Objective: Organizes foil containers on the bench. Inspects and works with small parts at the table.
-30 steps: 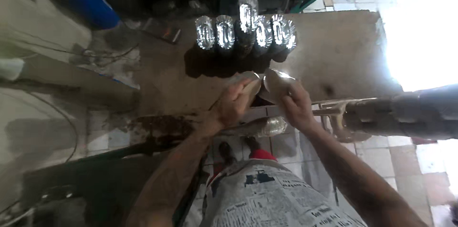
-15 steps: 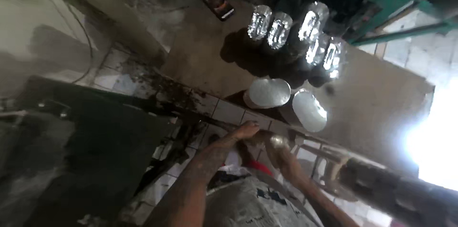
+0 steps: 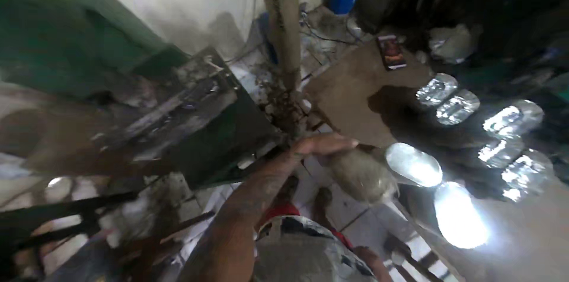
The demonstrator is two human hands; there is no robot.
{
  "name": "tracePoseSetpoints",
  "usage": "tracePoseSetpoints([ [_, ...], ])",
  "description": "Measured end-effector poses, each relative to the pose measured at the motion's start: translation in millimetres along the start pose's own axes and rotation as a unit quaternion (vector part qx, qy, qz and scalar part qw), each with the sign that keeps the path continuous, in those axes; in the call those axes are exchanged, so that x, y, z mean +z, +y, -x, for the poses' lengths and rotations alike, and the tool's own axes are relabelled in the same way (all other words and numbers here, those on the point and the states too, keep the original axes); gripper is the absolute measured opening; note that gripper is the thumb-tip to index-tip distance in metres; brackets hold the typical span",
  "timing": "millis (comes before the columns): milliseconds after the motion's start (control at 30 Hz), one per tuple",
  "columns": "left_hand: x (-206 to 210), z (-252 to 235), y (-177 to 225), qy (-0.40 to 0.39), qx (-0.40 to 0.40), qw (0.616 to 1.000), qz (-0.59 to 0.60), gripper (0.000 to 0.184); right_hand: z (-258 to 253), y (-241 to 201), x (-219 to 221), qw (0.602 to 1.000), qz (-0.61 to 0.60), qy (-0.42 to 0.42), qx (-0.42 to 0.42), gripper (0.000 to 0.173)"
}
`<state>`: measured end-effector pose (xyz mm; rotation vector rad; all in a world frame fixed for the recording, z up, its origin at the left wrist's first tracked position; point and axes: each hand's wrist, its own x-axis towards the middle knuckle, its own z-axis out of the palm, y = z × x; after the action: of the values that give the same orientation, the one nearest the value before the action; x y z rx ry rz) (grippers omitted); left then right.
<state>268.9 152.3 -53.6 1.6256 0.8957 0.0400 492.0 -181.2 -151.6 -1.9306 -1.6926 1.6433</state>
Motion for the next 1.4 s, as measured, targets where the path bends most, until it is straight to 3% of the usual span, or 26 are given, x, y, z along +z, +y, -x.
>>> tracePoseSetpoints([
  [100,-88.9,55.9,6.1,0.196,0.048,0.973,0.114,0.056,-32.7,-3.4,-17.5,0.996,-0.051,0.050,-0.052,0.026],
  [200,-174.5,60.3,-12.3,0.382,0.101,0.874,0.283,0.045,-71.9,-34.2,-31.4,0.991,-0.053,0.109,-0.052,0.026],
  [267,-192.6,67.5,-28.8,0.464,0.142,0.843,0.232,0.050,-103.8,-74.9,-38.9,0.985,-0.044,0.143,-0.088,0.026],
  [333,-163.9,106.3,-54.8,0.513,0.067,0.856,-0.004,0.053,-130.4,-125.3,-37.4,0.974,-0.035,0.179,-0.131,0.024],
  [367,-149.1,139.8,-55.1,0.516,-0.040,0.849,-0.103,0.054,-145.3,-153.3,-37.5,0.969,-0.033,0.192,-0.152,0.023],
  [400,-149.7,185.5,-32.7,0.401,-0.195,0.890,-0.096,0.058,-159.4,-182.1,-37.3,0.962,-0.032,0.205,-0.175,0.023],
  [433,-145.2,212.9,-40.2,0.393,-0.236,0.884,-0.091,0.060,-171.9,-212.4,-36.0,0.955,-0.031,0.215,-0.200,0.024],
  [500,-145.8,252.1,-69.0,0.382,-0.225,0.892,-0.091,0.052,-198.9,-271.5,-28.5,0.931,0.000,0.233,-0.282,0.022],
  [600,-160.2,283.3,-140.0,0.243,-0.153,0.949,-0.132,0.047,-241.6,-345.0,-6.8,0.862,0.165,0.210,-0.431,0.018],
  [700,-169.8,312.0,-222.8,0.137,-0.174,0.946,-0.239,0.048,-296.4,-394.1,21.6,0.726,0.356,0.105,-0.580,0.022],
  [767,-168.0,332.9,-235.1,0.130,-0.198,0.935,-0.264,0.045,-332.7,-428.0,36.8,0.667,0.433,0.021,-0.606,0.024],
  [800,-165.2,342.1,-219.0,0.136,-0.205,0.936,-0.250,0.044,-345.8,-447.6,44.5,0.664,0.467,-0.001,-0.584,0.026],
  [867,-140.9,362.1,-172.3,0.138,-0.171,0.956,-0.197,0.038,-339.6,-478.9,75.3,0.721,0.497,-0.055,-0.480,0.031],
  [900,-124.0,371.0,-153.2,0.136,-0.115,0.969,-0.171,0.028,-324.8,-493.1,98.9,0.760,0.486,-0.097,-0.420,0.036],
  [933,-106.8,376.0,-143.1,0.145,-0.043,0.979,-0.136,0.022,-315.3,-504.7,126.5,0.769,0.474,-0.115,-0.413,0.037],
  [1000,-71.8,375.8,-129.2,0.128,0.062,0.988,-0.058,0.022,-297.3,-522.2,179.5,0.748,0.474,-0.137,-0.444,0.029],
  [1067,-54.0,371.7,-114.8,0.117,0.094,0.988,-0.032,0.027,-288.0,-541.5,191.0,0.729,0.489,-0.172,-0.447,0.028],
  [1167,-36.1,367.4,-100.9,0.101,0.054,0.993,0.037,0.049,-281.4,-545.7,124.3,0.677,0.570,-0.242,-0.398,0.038],
  [1233,-30.5,361.7,-93.5,0.088,0.013,0.995,0.036,0.025,-265.3,-569.1,38.8,0.653,0.628,-0.275,-0.322,0.033],
  [1267,-29.3,356.1,-89.9,0.047,-0.012,0.999,-0.003,0.022,-266.1,-580.1,-10.8,0.664,0.618,-0.283,-0.311,0.039],
  [1333,-31.1,334.4,-87.9,-0.058,-0.017,0.996,-0.061,0.032,-313.3,-587.7,-113.8,0.726,0.507,-0.234,-0.402,0.050],
  [1400,-34.3,297.2,-96.8,-0.166,0.010,0.986,-0.001,0.027,-334.7,-593.6,-192.5,0.810,0.412,-0.170,-0.381,0.051],
])
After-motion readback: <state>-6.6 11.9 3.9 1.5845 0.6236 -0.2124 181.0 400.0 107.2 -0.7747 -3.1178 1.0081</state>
